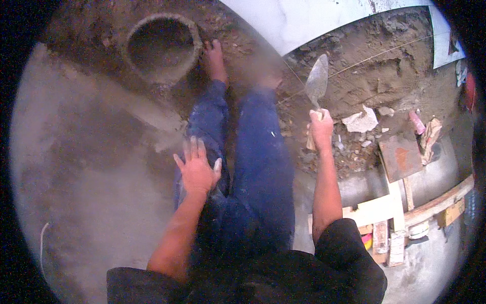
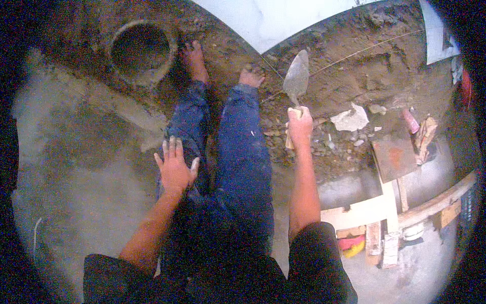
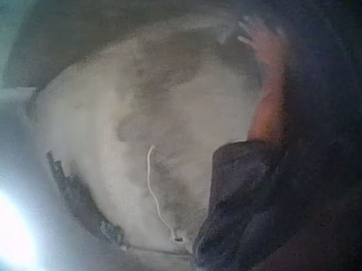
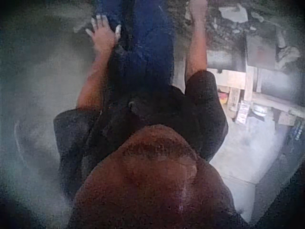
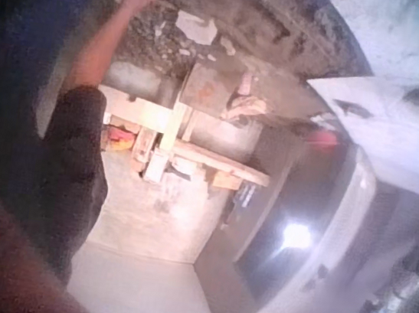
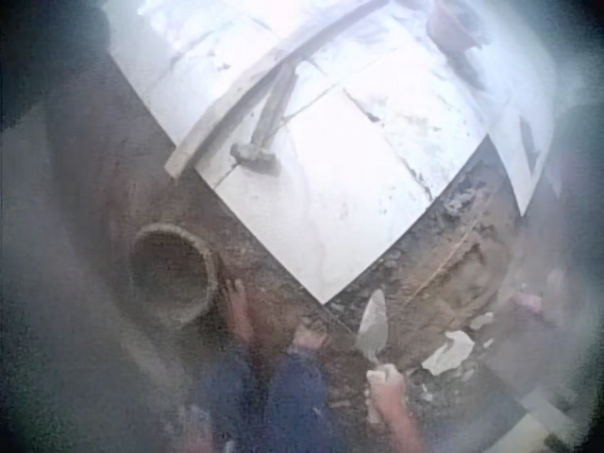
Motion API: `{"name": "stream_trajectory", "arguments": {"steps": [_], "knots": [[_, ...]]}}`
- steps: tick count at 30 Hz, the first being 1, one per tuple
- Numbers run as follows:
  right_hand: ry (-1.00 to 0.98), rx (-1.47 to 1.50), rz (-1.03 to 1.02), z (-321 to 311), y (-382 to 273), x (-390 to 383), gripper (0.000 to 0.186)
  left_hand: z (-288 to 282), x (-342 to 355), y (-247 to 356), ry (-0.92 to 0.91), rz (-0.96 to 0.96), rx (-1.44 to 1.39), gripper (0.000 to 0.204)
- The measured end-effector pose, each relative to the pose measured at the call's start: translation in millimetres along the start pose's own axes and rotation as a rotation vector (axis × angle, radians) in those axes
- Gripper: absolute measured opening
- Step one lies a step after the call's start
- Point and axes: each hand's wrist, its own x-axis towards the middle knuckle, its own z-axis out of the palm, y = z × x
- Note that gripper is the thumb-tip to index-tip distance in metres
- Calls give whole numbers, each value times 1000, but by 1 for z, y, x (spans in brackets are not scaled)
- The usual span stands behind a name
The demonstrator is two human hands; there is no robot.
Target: The person spreads cement on the floor using a trowel, places a large white tile, and taps it into place with a hammer. They then spread more cement and continue the process.
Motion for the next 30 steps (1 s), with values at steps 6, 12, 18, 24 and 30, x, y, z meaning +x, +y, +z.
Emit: {"name": "stream_trajectory", "arguments": {"steps": [6,12,18,24,30], "knots": [[46,370,-70,-19,-47,73,25,20,-13,13,45,-84,-174,78],[-68,238,-61,39,-43,157,33,44,-18,17,-36,-111,-258,81],[65,-244,-235,64,-6,139,29,54,-5,15,-12,-52,-236,81],[95,-703,-323,99,22,108,35,49,0,9,-33,-36,-195,75],[157,-943,-279,-3,14,121,34,42,-1,1,-40,-35,-221,75]]}}
